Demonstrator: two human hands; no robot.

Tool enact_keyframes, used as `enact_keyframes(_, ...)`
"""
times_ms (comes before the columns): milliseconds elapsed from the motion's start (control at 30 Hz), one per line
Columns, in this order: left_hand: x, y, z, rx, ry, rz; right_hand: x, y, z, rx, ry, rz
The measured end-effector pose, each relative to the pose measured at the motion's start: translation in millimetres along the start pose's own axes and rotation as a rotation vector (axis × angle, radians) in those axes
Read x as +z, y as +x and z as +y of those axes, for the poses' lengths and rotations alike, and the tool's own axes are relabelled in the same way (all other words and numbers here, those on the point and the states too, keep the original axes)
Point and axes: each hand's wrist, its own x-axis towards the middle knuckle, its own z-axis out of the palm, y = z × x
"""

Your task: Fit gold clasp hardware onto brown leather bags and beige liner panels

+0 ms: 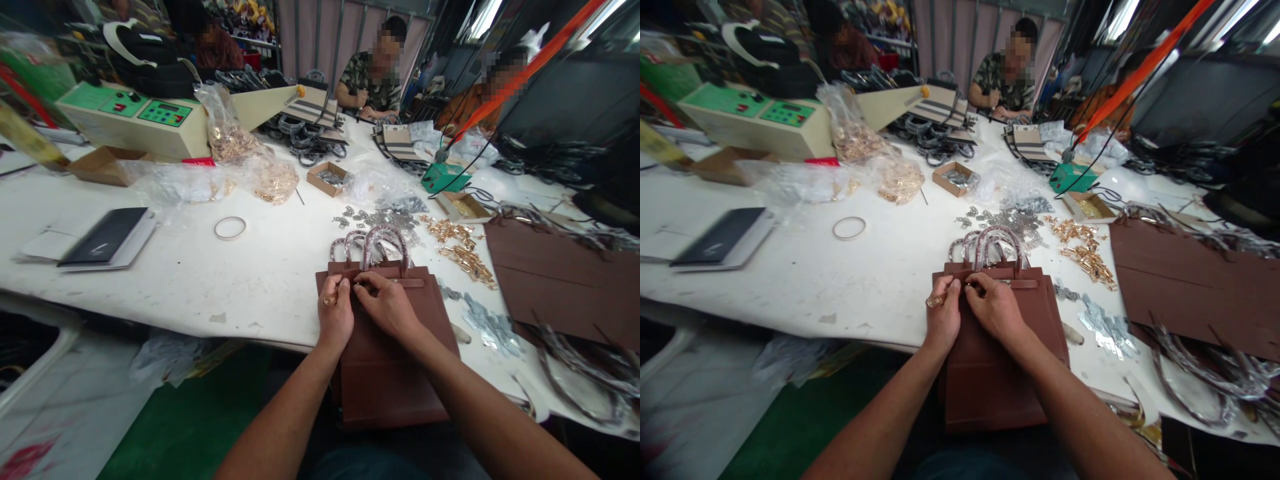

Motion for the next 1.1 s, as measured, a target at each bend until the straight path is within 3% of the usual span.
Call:
enact_keyframes(233,-2.5,-1.2,6.7,0.084,-0.022,-0.035,7.5,-0.1,0.8,0.08,0.14,0.062)
enact_keyframes(500,-4.3,7.8,10.3,0.001,0.068,-0.026,12.3,16.8,0.3,0.026,0.127,0.033)
enact_keyframes(633,-1.0,18.5,6.8,-0.114,0.079,0.015,-5.2,9.5,-0.7,-0.024,0.292,0.042)
enact_keyframes(700,0.8,21.9,3.3,-0.16,0.035,0.026,-28.7,-2.8,10.8,-0.056,0.311,0.108)
enact_keyframes(767,2.8,22.8,-0.1,-0.181,0.004,0.053,-65.4,-16.1,37.4,-0.003,0.183,0.22)
enact_keyframes(867,6.9,22.4,-4.1,-0.182,-0.013,0.096,-137.9,-27.4,103.4,0.258,-0.251,0.388)
enact_keyframes(967,12.0,23.3,-6.2,-0.183,-0.027,0.121,-204.4,-26.7,176.3,0.432,-0.398,0.464)
enact_keyframes(1033,14.9,24.1,-6.1,-0.177,-0.02,0.124,-232.2,-22.7,214.1,0.522,-0.444,0.453)
enact_keyframes(1100,16.6,23.2,-3.9,-0.172,-0.003,0.122,-244.5,-17.2,239.2,0.589,-0.475,0.417)
